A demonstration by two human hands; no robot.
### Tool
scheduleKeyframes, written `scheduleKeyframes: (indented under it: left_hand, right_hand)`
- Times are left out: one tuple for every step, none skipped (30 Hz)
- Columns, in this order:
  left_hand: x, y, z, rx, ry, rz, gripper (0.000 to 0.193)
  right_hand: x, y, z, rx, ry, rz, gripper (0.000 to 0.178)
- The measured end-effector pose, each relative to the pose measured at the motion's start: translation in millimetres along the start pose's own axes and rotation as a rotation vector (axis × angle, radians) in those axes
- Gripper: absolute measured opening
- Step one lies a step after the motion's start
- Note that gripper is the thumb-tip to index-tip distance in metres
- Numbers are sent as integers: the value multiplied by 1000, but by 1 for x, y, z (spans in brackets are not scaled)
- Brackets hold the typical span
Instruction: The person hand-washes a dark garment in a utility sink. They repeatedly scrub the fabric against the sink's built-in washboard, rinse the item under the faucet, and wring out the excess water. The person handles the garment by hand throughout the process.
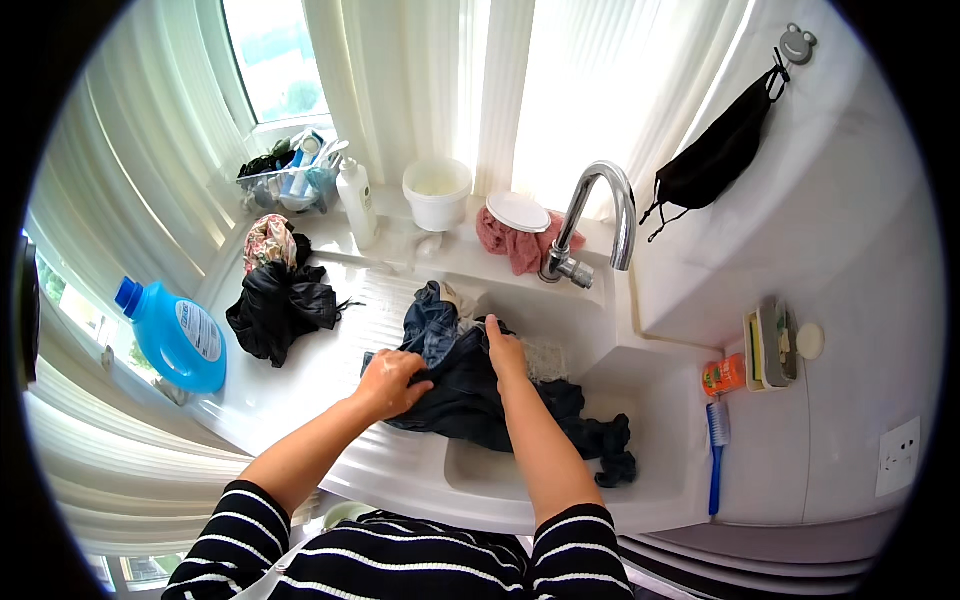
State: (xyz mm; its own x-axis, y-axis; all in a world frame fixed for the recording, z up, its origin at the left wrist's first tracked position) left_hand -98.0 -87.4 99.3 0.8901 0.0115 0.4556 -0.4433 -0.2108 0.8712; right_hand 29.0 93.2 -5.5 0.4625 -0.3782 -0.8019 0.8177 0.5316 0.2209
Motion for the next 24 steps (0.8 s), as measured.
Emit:
scheduleKeyframes:
  left_hand:
    - [21,0,5,-7,-185,2,24]
    - [32,-3,12,-105,-207,-17,23]
    - [39,-5,18,-204,-221,-36,22]
    - [34,-5,23,-325,-133,-36,22]
    - [22,4,29,-331,-131,-31,27]
    - [-15,16,28,-363,202,210,33]
    - [-45,24,31,-388,529,447,41]
    - [-60,30,31,-234,560,434,49]
    - [-75,32,30,-79,590,423,56]
    - [-87,30,25,-71,673,422,61]
    - [-89,25,19,-61,686,421,66]
    - [-84,20,14,-105,663,387,69]
    - [-78,15,8,-150,639,352,71]
    - [-70,9,4,-200,673,410,78]
    - [-71,2,0,-232,690,338,83]
    - [-69,0,-7,-241,690,276,85]
    - [-66,-2,-16,-250,686,215,86]
    - [-60,0,-26,-255,680,124,82]
    - [-54,-4,-36,-290,648,55,77]
    - [-50,-9,-44,-322,614,-16,73]
    - [-50,-10,-48,-348,590,-89,69]
    - [-62,-18,-48,-333,606,-74,50]
    - [-71,-18,-48,-283,581,-53,45]
    - [-79,-15,-47,-231,553,-33,39]
  right_hand:
    - [-1,-7,-1,12,-21,-57,64]
    - [3,-13,-18,-13,145,-48,59]
    - [-3,-16,-14,105,256,1,47]
    - [-8,-21,-8,106,388,9,43]
    - [-20,-29,9,100,523,20,40]
    - [-36,-44,47,36,646,85,37]
    - [-53,-59,91,-19,770,148,34]
    - [-55,-71,111,-62,756,114,32]
    - [-52,-83,123,-105,741,83,31]
    - [-48,-93,134,-130,800,107,32]
    - [-43,-99,144,-156,859,130,33]
    - [-38,-104,152,-239,883,183,34]
    - [-34,-108,163,-322,904,235,35]
    - [-28,-108,169,-412,851,305,37]
    - [-23,-106,175,-445,893,331,40]
    - [-18,-102,177,-515,823,354,39]
    - [-14,-97,181,-582,751,377,38]
    - [-8,-97,182,-703,685,305,34]
    - [-2,-97,183,-821,616,231,30]
    - [2,-97,185,-936,548,154,26]
    - [-16,-85,185,-813,794,196,16]
    - [-30,-69,176,-619,818,190,12]
    - [-36,-50,157,-413,790,136,11]
    - [-36,-28,137,-144,888,60,14]
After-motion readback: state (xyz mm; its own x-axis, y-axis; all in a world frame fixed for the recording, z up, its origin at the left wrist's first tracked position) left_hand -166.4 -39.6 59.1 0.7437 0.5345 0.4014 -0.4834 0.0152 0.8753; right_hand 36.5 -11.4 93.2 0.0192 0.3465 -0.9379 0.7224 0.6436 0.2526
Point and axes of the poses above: each hand's wrist, its own z-axis away from the middle knuckle, its own y-axis out of the back of the hand, x = y × z, the point moved 7 cm from there along -z, towards the middle knuckle, and after that the axes turned 7 degrees about -x, right-handed, at the moved point
